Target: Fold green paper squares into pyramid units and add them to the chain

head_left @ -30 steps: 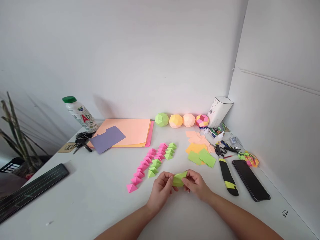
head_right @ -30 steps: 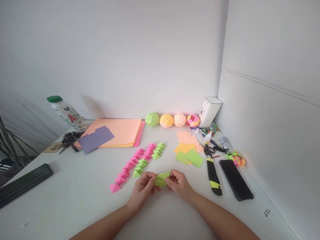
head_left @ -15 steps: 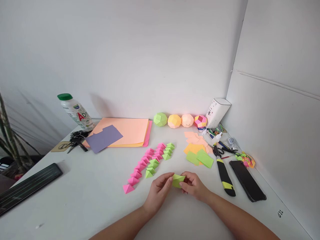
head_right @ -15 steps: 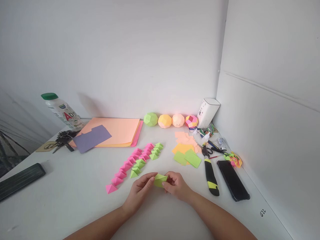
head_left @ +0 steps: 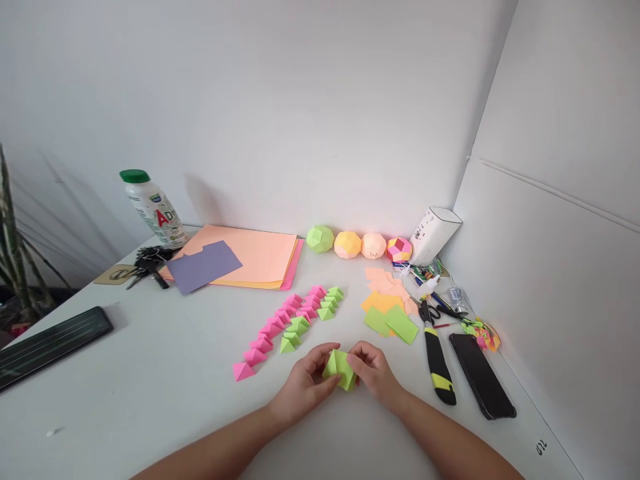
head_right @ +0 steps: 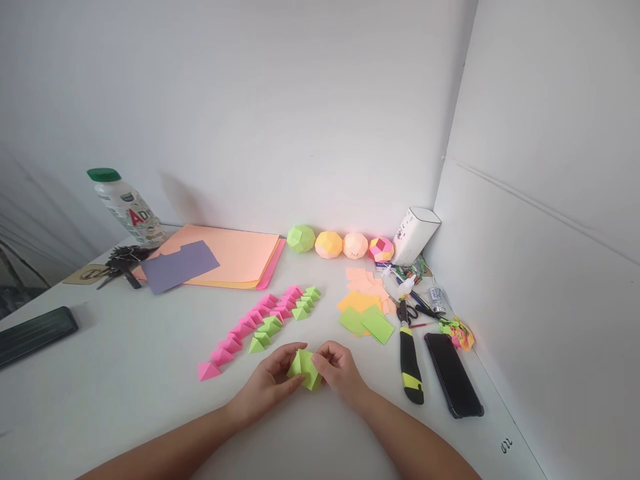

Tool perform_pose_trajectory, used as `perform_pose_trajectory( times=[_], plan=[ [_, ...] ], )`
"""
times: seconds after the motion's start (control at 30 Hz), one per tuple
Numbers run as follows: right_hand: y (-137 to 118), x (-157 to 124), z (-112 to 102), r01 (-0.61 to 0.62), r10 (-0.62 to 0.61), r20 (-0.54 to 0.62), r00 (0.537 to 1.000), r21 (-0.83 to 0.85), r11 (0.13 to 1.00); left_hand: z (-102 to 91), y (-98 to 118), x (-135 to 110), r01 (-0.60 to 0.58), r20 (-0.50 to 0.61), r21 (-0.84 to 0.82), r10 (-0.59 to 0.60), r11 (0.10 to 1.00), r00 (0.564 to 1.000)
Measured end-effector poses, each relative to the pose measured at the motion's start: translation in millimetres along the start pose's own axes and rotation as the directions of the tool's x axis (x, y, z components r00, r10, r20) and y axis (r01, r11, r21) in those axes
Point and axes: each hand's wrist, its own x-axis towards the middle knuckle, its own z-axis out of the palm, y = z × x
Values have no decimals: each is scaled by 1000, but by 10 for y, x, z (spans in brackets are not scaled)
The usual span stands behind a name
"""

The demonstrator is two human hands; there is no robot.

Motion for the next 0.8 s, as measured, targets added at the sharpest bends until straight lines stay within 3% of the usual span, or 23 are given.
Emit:
perform_pose_trajectory(
  times=[0.4, 0.6, 0.8],
  plan=[
    [56, 48, -60, -13, 15, 49, 999, -39, 999, -7, 40, -2, -46, -21, -48, 45, 998, 999],
    [43, 43, -54, -20, 30, 88, 996, -108, 994, -19, 23, -18, -57, -119, 91, 68, 994, 991],
    [5, 20, -41, -1, 14, 136, 991, -94, 996, -20, 2, -32, -131, -78, 134, 143, 982, 987]
  ],
)
